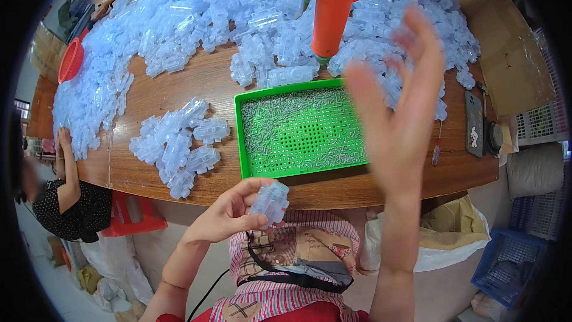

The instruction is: The person picks up a plastic part, holds it against a tray of screws to pick some up, and secures them using a power screwdriver. After repeating this process for several parts, the person places the finished items into a large bag.

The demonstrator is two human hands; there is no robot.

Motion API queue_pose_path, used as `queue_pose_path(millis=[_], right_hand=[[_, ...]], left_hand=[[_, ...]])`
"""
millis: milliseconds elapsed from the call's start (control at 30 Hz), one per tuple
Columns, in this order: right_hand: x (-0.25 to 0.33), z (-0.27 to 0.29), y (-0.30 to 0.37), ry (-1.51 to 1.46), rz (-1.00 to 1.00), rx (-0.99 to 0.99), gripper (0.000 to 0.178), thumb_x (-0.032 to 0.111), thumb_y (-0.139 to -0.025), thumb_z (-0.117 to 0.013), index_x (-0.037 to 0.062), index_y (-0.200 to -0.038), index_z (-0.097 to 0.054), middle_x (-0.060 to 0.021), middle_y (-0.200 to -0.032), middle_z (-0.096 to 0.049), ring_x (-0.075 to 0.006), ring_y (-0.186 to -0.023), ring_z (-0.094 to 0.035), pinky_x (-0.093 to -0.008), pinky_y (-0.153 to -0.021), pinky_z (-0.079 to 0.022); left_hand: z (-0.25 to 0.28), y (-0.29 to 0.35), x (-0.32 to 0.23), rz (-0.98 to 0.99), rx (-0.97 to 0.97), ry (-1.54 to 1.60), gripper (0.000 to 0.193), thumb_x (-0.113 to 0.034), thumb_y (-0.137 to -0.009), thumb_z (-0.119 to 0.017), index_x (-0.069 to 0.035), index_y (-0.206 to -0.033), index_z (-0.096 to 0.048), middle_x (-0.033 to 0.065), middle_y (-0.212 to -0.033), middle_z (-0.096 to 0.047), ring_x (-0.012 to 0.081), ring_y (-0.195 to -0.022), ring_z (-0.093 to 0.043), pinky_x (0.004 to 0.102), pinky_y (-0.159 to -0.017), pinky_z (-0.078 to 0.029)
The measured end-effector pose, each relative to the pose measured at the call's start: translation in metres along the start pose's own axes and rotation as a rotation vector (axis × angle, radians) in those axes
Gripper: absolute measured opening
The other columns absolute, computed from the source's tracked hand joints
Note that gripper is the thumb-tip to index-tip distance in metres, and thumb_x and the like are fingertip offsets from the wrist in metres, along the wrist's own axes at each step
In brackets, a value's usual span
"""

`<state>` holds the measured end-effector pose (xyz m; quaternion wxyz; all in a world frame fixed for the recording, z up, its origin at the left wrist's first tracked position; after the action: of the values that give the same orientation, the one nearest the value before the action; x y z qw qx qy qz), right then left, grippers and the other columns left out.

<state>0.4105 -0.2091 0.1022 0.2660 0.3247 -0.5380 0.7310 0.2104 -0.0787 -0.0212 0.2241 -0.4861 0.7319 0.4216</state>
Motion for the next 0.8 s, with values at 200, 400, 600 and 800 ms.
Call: queue_pose_path(millis=[200, 400, 600, 800], right_hand=[[-0.033, -0.045, -0.083, -0.310, -0.038, 0.282, 0.052, 0.020, -0.088, -0.065, 0.0011, -0.131, -0.042, -0.0133, -0.127, -0.052, -0.0207, -0.107, -0.054, -0.0384, -0.094, -0.042], [-0.026, -0.052, -0.054, -0.415, -0.220, 0.133, 0.041, 0.021, -0.087, -0.066, -0.0019, -0.119, -0.052, -0.0094, -0.102, -0.062, -0.0130, -0.082, -0.059, -0.0281, -0.073, -0.048], [-0.011, -0.057, 0.007, -0.645, -0.273, 0.381, 0.059, 0.054, -0.085, -0.054, -0.0038, -0.092, -0.056, -0.0107, -0.079, -0.058, -0.0171, -0.069, -0.058, -0.0284, -0.062, -0.048], [-0.005, -0.062, 0.036, -0.821, -0.459, 0.371, 0.079, 0.076, -0.079, -0.045, -0.0011, -0.095, -0.051, -0.0076, -0.067, -0.050, -0.0175, -0.058, -0.052, -0.0306, -0.053, -0.047]], left_hand=[[-0.010, 0.007, 0.026, 0.087, 0.020, 0.113, 0.052, -0.004, -0.089, -0.058, -0.002, -0.136, -0.035, 0.0107, -0.115, -0.057, 0.0230, -0.102, -0.062, 0.0347, -0.089, -0.052], [-0.008, -0.003, 0.033, 0.028, -0.069, 0.235, 0.038, -0.016, -0.096, -0.051, -0.002, -0.129, -0.038, 0.0125, -0.117, -0.057, 0.0193, -0.096, -0.062, 0.0300, -0.081, -0.052], [-0.015, 0.018, 0.064, 0.095, -0.013, 0.146, 0.031, -0.022, -0.098, -0.050, -0.004, -0.122, -0.040, 0.0032, -0.105, -0.058, 0.0063, -0.078, -0.055, 0.0208, -0.067, -0.047], [-0.017, 0.007, 0.027, -0.121, -0.093, 0.215, 0.040, -0.019, -0.097, -0.049, -0.006, -0.131, -0.033, 0.0075, -0.105, -0.058, 0.0097, -0.073, -0.053, 0.0237, -0.065, -0.044]])
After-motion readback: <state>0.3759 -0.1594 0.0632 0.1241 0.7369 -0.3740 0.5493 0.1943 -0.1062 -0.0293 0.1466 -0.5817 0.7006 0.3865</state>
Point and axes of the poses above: each hand's wrist, its own y-axis away from the middle knuckle, its own z-axis out of the back of the hand, x = y × z, the point moved 6 cm from there along -y, towards the middle knuckle
